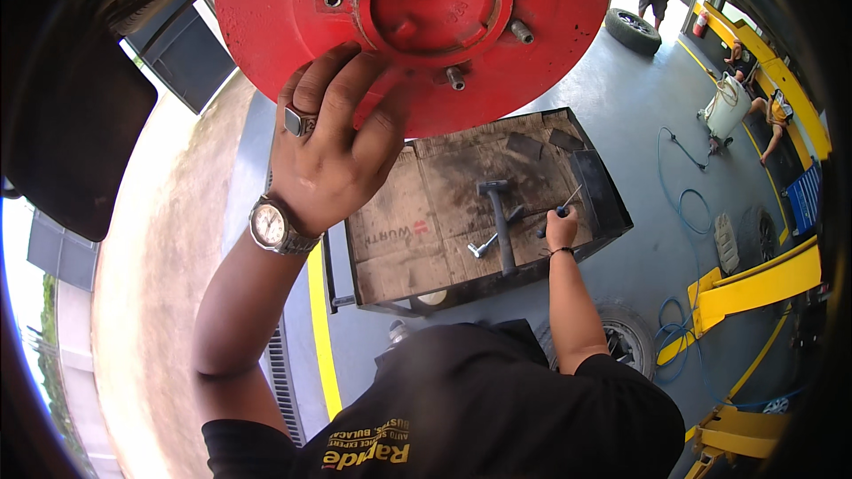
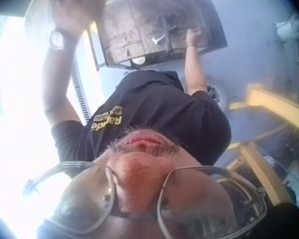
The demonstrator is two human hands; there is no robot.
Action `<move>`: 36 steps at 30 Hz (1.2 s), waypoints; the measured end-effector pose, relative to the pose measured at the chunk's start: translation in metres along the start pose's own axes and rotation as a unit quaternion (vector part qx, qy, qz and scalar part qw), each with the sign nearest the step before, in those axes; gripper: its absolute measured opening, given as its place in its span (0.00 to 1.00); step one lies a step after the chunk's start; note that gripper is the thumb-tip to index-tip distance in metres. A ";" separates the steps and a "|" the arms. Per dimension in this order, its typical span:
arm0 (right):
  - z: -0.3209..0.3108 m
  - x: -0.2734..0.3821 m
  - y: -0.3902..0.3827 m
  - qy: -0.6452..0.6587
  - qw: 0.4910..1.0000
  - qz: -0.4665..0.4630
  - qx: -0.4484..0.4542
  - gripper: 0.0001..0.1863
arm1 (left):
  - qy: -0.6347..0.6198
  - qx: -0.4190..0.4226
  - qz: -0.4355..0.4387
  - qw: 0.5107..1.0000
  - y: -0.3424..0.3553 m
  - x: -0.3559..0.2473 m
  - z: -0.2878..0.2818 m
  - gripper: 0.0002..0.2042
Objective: The person removes bolts from a red brake disc using a socket wrench and hammer, then detaches the disc from the hub and places it on a tool cart. The person also handles a screwdriver and moves a tool cart during the process.
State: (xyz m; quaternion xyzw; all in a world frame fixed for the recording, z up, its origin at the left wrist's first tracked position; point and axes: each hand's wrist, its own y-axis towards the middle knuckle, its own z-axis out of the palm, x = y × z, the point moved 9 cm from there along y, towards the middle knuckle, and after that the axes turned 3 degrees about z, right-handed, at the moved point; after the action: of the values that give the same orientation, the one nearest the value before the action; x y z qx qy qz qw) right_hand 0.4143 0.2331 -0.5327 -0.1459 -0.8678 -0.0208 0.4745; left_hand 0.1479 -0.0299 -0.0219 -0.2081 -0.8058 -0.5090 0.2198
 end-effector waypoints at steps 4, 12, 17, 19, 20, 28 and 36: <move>-0.081 0.141 -0.102 0.305 0.929 -0.199 0.057 0.25 | 0.004 -0.110 0.001 0.994 -0.009 0.011 0.000 0.19; -0.106 0.317 -0.200 0.217 0.829 -0.480 0.188 0.23 | -0.063 -0.208 -0.067 0.974 -0.012 0.031 0.019 0.26; -0.110 0.333 -0.194 0.236 0.792 -0.548 0.127 0.23 | -0.049 -0.187 -0.070 0.979 -0.008 0.028 0.024 0.23; -0.100 0.331 -0.183 0.265 0.802 -0.504 0.182 0.22 | -0.048 -0.203 -0.073 0.975 -0.009 0.027 0.024 0.19; -0.095 0.326 -0.176 0.286 0.807 -0.465 0.225 0.22 | -0.047 -0.204 -0.074 0.975 -0.009 0.026 0.022 0.18; -0.089 0.330 -0.172 0.332 0.781 -0.526 0.054 0.18 | -0.040 -0.186 -0.069 0.979 -0.009 0.027 0.028 0.13; -0.123 0.339 -0.210 0.239 0.853 -0.461 0.050 0.19 | 0.003 -0.157 -0.084 0.984 -0.006 0.028 0.030 0.15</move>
State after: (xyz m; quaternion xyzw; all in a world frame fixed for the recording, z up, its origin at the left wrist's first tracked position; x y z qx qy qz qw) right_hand 0.2857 0.0894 -0.1627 0.3040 -0.6950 -0.2284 0.6102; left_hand 0.1170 -0.0014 -0.0219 -0.1702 -0.7297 -0.6466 0.1430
